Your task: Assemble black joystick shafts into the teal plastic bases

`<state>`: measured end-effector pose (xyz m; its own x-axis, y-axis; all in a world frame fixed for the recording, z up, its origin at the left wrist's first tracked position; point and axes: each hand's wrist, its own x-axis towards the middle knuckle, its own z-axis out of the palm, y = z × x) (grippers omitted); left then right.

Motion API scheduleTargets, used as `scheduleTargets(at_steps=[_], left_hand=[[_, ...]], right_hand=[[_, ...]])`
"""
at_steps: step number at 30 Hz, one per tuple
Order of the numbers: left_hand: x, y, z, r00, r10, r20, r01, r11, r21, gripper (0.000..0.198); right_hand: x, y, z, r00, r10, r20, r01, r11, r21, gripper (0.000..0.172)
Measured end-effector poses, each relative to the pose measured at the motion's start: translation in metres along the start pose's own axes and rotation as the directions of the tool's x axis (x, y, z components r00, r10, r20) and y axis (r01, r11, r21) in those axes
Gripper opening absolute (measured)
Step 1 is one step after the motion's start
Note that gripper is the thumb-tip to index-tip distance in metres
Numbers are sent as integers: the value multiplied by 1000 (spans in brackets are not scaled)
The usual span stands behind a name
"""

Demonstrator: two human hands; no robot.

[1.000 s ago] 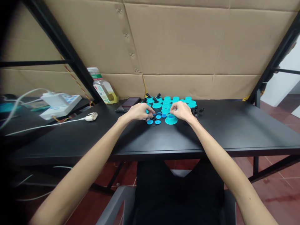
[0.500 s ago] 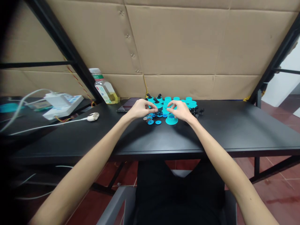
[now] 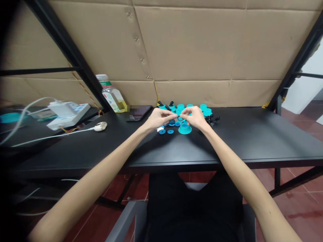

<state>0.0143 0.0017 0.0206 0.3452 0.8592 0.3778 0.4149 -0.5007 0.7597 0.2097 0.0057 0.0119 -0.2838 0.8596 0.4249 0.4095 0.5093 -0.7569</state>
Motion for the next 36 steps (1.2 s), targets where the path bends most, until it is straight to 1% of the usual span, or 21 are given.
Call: scheduleTargets(at_steps=[2,4,8,10,13,15,18,20,24,28,31,36], left_hand=[[0,-2,1,1000,21,16,-22,998,67,35],[-2,-2,1,998,15,54,-21,994,107,37],[-5,0,3,993,-21,113,3,988,157,47],[-5,-2,6,992,11,123,-33,984,177,50],[-3,-12,14,987,126,96,-145,964,221,51],[-2,-18,19,983,164,86,-182,945,272,56],[-1,-21,25,985,133,107,-161,931,327,72],[-1,-20,28,986,106,126,-143,932,333,79],[-2,-16,29,982,94,161,-140,941,307,74],[-4,-12,29,979,115,166,-153,959,239,70],[-5,-11,30,978,127,167,-160,967,197,63],[-6,-12,29,978,133,157,-163,968,191,51]], right_hand=[[0,2,-3,999,1,-32,-5,994,-106,16],[-1,2,-4,999,7,-41,-15,980,-197,15],[-3,-3,-3,999,46,-13,-47,940,-338,12],[-4,-7,-3,998,63,-1,-58,920,-387,12],[-5,-11,-3,998,71,0,-64,906,-419,13],[-5,-11,-5,996,86,5,-76,900,-430,13],[-5,-8,-6,993,117,27,-95,903,-418,13],[-4,-3,-7,990,132,51,-103,921,-375,12],[-3,6,-6,986,145,88,-108,938,-329,13],[-3,6,-4,989,122,86,-80,921,-381,11],[-5,1,-6,990,108,92,-58,900,-431,11],[-7,-3,-12,981,98,167,-10,887,-462,13]])
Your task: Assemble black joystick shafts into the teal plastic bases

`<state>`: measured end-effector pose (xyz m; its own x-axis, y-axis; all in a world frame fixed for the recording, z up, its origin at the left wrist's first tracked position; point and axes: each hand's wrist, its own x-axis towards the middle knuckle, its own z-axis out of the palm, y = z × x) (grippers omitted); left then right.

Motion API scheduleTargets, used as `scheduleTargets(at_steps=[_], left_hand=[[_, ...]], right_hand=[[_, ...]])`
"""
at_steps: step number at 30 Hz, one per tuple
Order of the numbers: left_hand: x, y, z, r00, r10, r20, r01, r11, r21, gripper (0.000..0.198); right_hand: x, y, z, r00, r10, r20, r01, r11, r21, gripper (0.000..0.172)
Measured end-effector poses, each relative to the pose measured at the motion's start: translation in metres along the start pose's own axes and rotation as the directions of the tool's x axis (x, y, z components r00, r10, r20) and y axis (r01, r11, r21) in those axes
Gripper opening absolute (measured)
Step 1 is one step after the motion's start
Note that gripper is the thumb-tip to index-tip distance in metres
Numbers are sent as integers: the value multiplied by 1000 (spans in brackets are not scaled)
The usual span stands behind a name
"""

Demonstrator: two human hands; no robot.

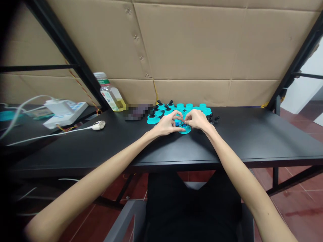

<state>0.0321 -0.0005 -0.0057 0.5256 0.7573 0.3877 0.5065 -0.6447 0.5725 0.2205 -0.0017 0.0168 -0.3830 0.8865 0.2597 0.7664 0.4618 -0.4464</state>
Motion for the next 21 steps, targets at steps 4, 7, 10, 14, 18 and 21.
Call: scheduleTargets(at_steps=[4,7,10,14,18,21], left_hand=[[1,-4,1,1000,-19,-5,19,997,76,38],[2,-7,3,1000,-5,0,5,992,122,31],[2,-8,4,1000,10,-13,-8,991,132,31],[2,-9,4,1000,16,-27,-12,989,149,31],[2,-9,4,999,20,-34,-14,987,161,33],[1,-7,3,999,-8,-39,15,985,172,34]], right_hand=[[2,3,2,1000,-24,-13,24,999,-21,12],[3,4,5,1000,-5,-28,4,999,-40,12],[5,4,7,998,47,-32,-49,997,-51,12],[7,3,6,994,107,-8,-107,993,-53,13],[7,1,1,991,129,33,-128,991,-31,13],[6,0,-1,995,99,32,-97,994,-51,14]])
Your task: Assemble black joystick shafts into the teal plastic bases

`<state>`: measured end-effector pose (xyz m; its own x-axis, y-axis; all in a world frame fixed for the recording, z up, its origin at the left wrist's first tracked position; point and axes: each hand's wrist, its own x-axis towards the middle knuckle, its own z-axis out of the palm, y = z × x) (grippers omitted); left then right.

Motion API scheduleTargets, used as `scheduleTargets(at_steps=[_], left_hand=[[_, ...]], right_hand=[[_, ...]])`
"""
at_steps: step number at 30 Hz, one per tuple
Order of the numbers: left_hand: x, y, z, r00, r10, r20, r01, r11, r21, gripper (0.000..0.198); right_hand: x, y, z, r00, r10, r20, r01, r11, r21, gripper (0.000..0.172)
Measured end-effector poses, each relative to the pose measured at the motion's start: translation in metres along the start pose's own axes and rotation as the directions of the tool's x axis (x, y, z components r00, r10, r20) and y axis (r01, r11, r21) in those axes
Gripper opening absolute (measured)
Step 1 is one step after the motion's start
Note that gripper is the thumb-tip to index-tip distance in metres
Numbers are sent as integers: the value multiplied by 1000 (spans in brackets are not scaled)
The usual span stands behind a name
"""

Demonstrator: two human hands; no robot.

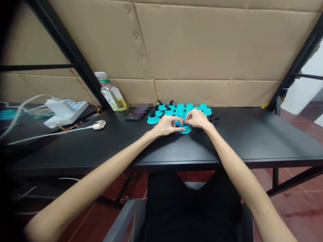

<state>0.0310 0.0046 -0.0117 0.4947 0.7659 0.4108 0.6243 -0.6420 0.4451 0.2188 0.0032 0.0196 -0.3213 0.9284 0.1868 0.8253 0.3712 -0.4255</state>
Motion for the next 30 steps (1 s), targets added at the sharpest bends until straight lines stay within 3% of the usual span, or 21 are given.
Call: scheduleTargets(at_steps=[5,13,20,25,30], left_hand=[[-1,2,-1,1000,4,-20,-3,997,75,39],[-1,3,-1,995,103,-17,-98,977,189,36],[2,6,-1,993,117,-15,-111,969,220,29],[1,4,-1,994,106,-4,-101,963,248,31],[-2,3,-2,999,44,-3,-42,968,246,40]], right_hand=[[-1,-1,-1,996,-86,-32,82,991,-108,16],[1,-8,-1,999,-34,22,37,986,-160,16],[3,-8,-2,998,-34,60,42,990,-138,16],[1,-8,0,998,-39,56,47,990,-136,14],[0,0,-7,991,-132,-2,131,986,-100,16]])
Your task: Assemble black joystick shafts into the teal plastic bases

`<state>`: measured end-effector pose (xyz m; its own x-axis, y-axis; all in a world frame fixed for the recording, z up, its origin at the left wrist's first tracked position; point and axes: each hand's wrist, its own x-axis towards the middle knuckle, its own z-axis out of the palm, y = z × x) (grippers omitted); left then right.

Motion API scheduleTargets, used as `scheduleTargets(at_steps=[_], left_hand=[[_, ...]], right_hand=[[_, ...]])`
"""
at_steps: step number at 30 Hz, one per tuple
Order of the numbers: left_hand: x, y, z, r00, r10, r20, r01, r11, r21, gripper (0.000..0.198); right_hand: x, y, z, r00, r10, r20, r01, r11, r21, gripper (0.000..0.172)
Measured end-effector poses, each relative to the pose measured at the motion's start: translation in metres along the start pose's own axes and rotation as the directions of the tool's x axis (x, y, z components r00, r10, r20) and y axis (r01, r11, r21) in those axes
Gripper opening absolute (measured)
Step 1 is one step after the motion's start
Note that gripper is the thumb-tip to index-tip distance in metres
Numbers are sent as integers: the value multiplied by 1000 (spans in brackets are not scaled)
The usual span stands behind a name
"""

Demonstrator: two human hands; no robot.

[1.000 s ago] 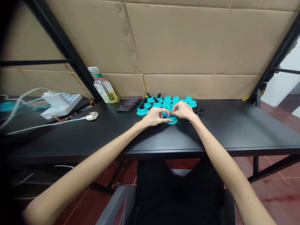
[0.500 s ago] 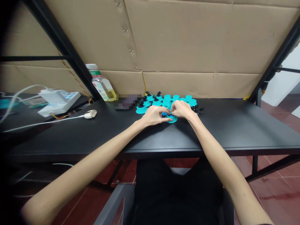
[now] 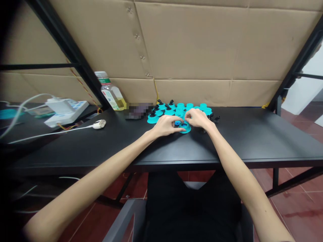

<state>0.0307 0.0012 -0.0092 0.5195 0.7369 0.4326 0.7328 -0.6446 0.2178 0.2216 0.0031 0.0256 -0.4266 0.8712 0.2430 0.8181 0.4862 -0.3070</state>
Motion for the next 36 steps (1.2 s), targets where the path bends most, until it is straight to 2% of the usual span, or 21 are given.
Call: scheduleTargets(at_steps=[5,10,14,16,21,24,27,31,36], left_hand=[[-2,2,-3,1000,27,8,-27,998,-54,55],[-3,3,-5,999,36,1,-36,997,-62,60],[-4,3,-4,999,35,-3,-35,998,-57,59],[-4,2,-4,1000,30,-3,-30,998,-54,60],[-3,0,-5,999,31,-11,-31,999,-39,59],[-3,0,-5,999,39,-17,-40,999,-33,60],[-3,0,-4,999,45,-7,-45,999,-30,61],[-3,0,-3,999,39,8,-38,998,-49,63],[-3,0,-3,999,37,8,-36,996,-85,66]], right_hand=[[-1,12,-14,991,46,-128,-49,999,-23,17],[-12,20,-31,983,95,-155,-100,995,-23,15],[-23,30,-43,968,169,-187,-156,984,81,19],[-26,35,-47,971,189,-147,-175,979,104,22],[-31,41,-51,978,183,104,-198,966,165,29],[-34,41,-52,965,184,186,-209,970,126,34],[-36,40,-51,944,212,252,-236,969,72,29],[-34,33,-47,933,232,276,-247,969,20,17],[-31,19,-42,933,285,221,-264,957,-120,36]])
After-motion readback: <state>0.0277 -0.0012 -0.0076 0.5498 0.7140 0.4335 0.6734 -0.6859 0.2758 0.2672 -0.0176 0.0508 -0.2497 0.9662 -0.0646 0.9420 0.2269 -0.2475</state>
